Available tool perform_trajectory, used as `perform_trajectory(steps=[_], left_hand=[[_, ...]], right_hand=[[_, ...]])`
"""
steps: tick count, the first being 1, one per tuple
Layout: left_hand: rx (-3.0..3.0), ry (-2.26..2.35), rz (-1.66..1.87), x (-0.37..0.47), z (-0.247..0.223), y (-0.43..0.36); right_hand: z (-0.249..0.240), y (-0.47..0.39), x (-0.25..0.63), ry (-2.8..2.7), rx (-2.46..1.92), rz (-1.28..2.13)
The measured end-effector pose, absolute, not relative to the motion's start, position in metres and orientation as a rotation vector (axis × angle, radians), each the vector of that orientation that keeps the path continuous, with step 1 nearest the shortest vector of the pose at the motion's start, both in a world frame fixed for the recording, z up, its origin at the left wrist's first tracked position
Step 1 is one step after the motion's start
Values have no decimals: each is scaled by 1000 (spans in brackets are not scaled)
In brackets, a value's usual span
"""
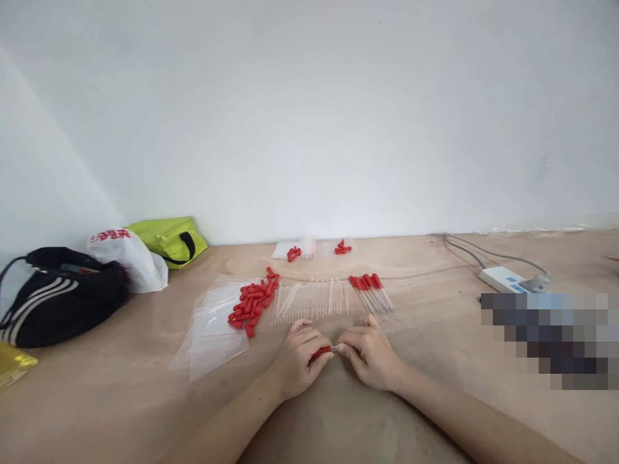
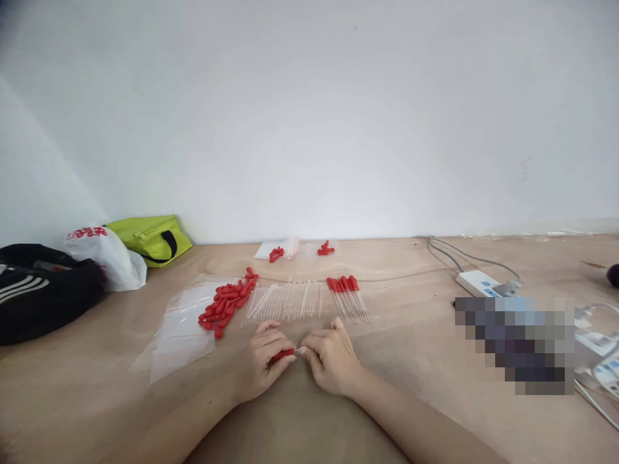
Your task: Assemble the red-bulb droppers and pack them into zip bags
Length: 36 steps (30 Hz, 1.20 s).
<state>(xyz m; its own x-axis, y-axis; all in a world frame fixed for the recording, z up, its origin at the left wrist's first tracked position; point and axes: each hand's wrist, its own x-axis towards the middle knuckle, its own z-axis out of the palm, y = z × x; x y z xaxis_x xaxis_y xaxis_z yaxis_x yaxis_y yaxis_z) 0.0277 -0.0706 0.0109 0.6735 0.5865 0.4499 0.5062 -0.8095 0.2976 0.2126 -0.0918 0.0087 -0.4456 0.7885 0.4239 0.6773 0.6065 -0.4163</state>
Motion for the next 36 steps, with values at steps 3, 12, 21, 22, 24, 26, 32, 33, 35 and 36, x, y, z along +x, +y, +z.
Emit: perform_trajectory(steps=[3,12,21,22,24,26,32,33,35,36], left_hand=[[2743,905,806,27,14,-68],[2665,1082,948,18,19,-59],[2622,1116,835,21,18,-61],[2625,1118,821,21,19,-61],[2623,1121,803,22,20,-62],[2616,1116,793,22,20,-62],[2598,1115,795,23,20,-61],[2600,1119,791,23,20,-62],[2608,1128,782,24,18,-62],[2619,1137,775,25,18,-62]], right_hand=[[10,-89,213,-2253,-1136,289],[17,-78,228,-2367,-1172,-116],[3,-31,257,-1655,-1896,-151],[3,-28,256,-1647,-1920,-152],[3,-25,253,-1635,-1964,-143],[4,-24,251,-1619,-2016,-127],[6,-23,245,-1651,-1985,-124],[7,-23,242,-1671,-1963,-121],[8,-22,234,-1708,-1942,-105],[9,-21,229,-1725,-1945,-93]])
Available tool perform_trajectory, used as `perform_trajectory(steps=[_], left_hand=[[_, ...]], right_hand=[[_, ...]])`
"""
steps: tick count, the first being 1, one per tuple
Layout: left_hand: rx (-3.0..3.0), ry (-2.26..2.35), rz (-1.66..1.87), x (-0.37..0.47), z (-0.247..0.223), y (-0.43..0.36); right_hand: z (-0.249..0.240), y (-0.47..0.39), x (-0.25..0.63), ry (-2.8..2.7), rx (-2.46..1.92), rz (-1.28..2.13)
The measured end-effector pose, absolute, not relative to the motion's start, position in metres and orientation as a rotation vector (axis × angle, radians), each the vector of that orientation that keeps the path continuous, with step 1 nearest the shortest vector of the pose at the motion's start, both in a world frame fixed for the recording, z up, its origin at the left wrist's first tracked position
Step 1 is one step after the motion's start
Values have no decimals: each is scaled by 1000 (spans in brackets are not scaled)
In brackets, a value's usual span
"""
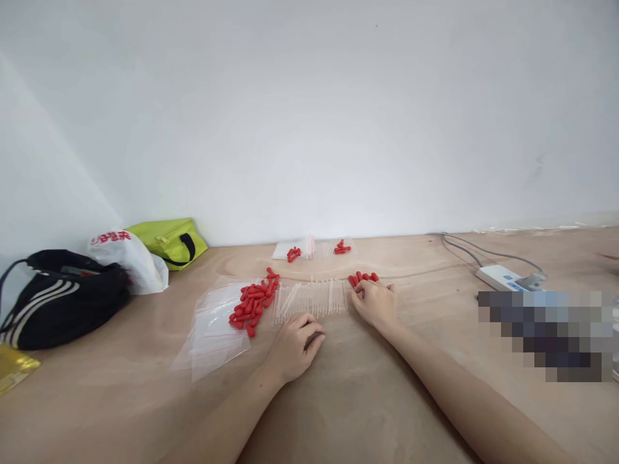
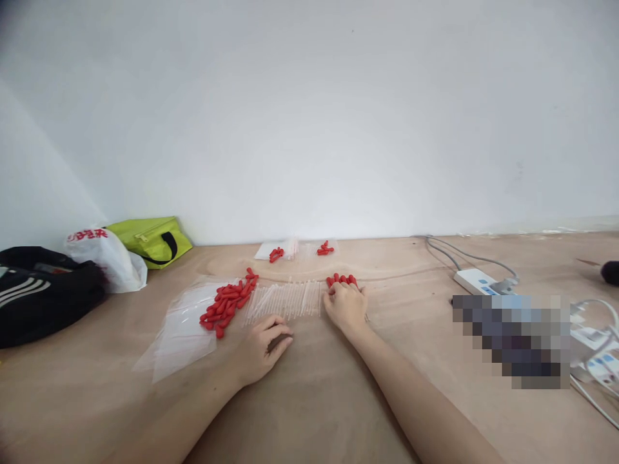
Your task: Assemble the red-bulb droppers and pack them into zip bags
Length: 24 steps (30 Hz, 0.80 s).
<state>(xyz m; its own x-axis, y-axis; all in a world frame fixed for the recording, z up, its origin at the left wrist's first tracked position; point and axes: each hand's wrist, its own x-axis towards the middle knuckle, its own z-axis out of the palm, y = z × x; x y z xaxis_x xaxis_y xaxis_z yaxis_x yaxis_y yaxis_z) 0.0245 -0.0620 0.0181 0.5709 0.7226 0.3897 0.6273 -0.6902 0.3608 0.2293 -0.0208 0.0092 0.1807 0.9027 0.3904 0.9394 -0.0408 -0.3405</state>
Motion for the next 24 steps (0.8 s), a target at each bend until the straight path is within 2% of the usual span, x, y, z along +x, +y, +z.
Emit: perform_trajectory(steps=[3,7,11,16,24], left_hand=[[2696,1301,773,21,21,-58],[2656,1964,826,0,39,-41],[2476,2348,596,-33,56,-21],[2451,2404,413,-58,56,-11],[2453,2417,409,-59,53,-8]], right_hand=[[12,-16,216,-1778,-2011,-59],[13,-10,208,-1843,-2103,-65],[10,-4,206,-1863,-2119,-86],[11,-3,200,-1872,-2149,-108],[11,-22,204,-1891,-1935,-323]])
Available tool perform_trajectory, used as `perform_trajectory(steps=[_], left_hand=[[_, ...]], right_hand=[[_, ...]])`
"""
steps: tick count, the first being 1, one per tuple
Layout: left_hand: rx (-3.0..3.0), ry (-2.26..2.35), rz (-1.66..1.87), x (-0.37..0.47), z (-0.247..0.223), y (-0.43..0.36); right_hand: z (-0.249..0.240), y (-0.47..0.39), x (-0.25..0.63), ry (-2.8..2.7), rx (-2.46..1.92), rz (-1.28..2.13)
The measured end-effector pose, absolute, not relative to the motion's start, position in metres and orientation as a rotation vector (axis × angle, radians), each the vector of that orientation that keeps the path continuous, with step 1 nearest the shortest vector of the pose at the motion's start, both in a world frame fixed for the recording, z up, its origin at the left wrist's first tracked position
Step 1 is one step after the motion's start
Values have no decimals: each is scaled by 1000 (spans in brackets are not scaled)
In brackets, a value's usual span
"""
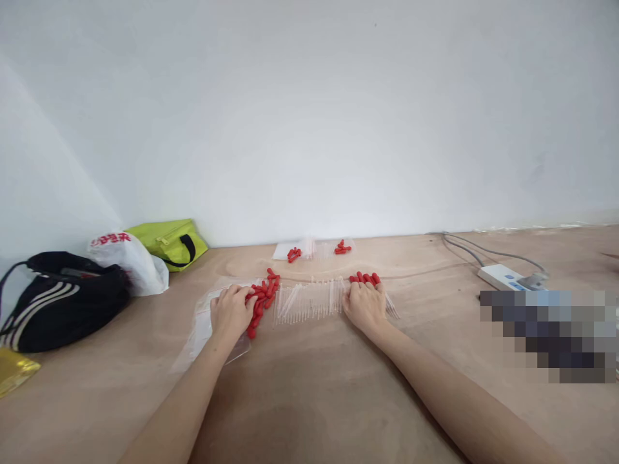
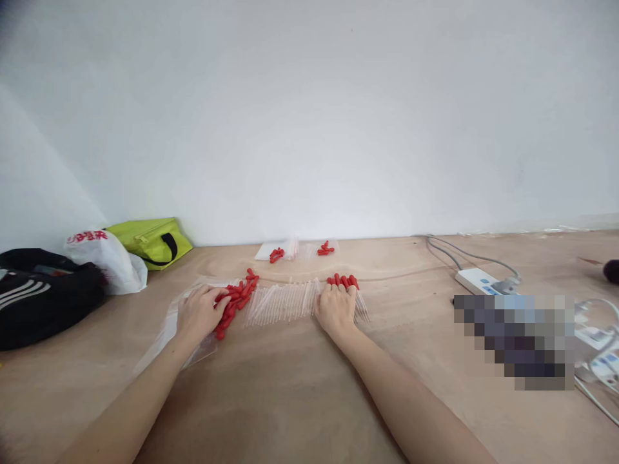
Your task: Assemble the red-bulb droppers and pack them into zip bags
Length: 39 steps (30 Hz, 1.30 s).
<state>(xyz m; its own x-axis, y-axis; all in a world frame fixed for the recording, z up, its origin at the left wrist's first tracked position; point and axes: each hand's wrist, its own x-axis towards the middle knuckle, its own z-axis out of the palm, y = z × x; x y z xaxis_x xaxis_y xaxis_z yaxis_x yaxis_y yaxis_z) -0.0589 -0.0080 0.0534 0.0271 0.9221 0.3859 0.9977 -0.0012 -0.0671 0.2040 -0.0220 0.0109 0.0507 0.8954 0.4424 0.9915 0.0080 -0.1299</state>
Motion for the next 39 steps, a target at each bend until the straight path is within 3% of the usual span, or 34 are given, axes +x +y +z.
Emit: perform_trajectory(steps=[12,21,27,39], left_hand=[[-2100,-1689,-508,-53,45,7],[-2599,-1557,-1366,-8,43,-25],[-3053,-1270,-1069,28,24,-68],[-2814,-1348,-914,36,12,-61]], right_hand=[[-4,-69,231,-1928,-1550,-471],[-15,-75,246,-2037,-1249,-28],[-10,-81,248,-2112,-1185,-27],[0,-85,235,-2176,-1199,0]])
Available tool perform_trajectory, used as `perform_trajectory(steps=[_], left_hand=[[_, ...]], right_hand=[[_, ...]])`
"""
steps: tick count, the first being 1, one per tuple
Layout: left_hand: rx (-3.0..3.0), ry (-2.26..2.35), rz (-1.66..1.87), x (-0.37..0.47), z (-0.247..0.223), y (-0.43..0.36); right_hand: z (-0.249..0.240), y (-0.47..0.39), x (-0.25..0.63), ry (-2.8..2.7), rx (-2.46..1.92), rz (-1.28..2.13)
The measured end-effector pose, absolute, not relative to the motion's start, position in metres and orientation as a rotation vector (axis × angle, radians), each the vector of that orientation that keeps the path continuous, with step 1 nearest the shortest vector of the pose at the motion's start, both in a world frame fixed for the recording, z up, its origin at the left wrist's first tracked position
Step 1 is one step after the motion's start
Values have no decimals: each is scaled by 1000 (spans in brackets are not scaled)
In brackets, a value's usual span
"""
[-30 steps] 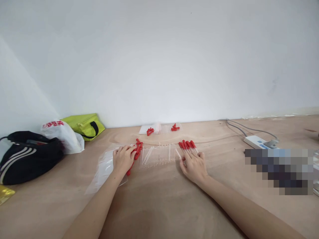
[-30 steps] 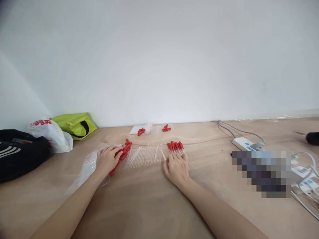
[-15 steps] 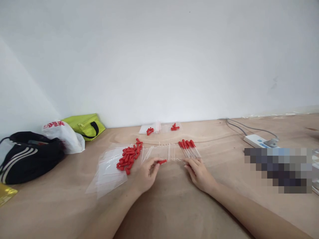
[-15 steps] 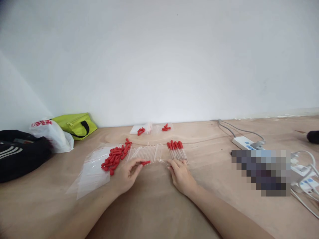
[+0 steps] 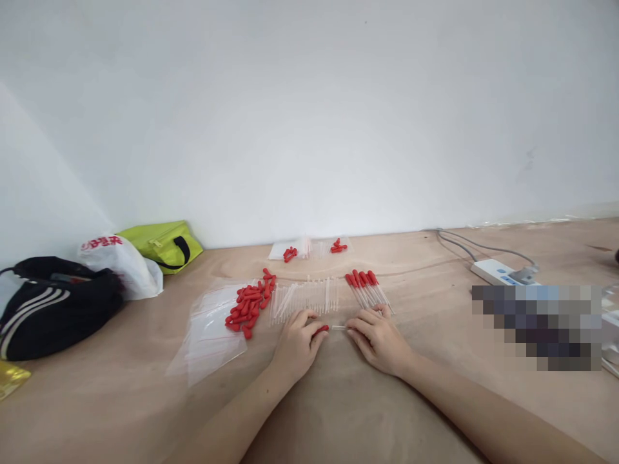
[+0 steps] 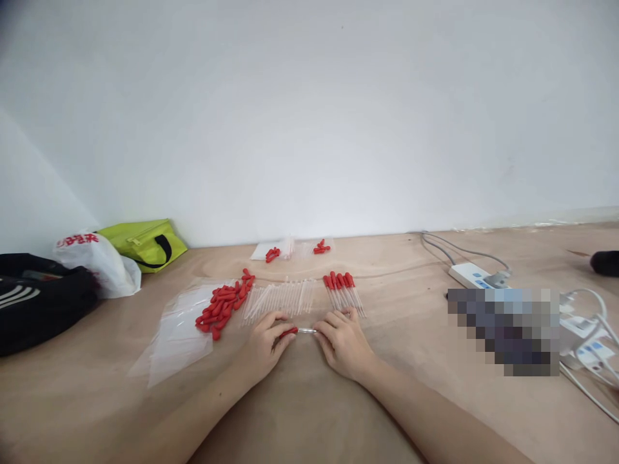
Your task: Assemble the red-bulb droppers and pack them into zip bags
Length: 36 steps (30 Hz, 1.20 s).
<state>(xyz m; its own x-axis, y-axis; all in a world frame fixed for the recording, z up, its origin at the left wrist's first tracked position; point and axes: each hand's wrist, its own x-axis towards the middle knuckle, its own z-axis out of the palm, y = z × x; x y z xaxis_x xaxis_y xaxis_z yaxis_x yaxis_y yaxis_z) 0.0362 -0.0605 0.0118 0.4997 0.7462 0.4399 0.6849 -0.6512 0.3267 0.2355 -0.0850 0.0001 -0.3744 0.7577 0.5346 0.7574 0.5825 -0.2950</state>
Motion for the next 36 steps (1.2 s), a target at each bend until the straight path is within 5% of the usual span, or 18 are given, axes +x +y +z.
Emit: perform_trajectory(steps=[36], left_hand=[[2612,926,853,33,13,-67]], right_hand=[[5,-77,232,-2340,-933,-154]])
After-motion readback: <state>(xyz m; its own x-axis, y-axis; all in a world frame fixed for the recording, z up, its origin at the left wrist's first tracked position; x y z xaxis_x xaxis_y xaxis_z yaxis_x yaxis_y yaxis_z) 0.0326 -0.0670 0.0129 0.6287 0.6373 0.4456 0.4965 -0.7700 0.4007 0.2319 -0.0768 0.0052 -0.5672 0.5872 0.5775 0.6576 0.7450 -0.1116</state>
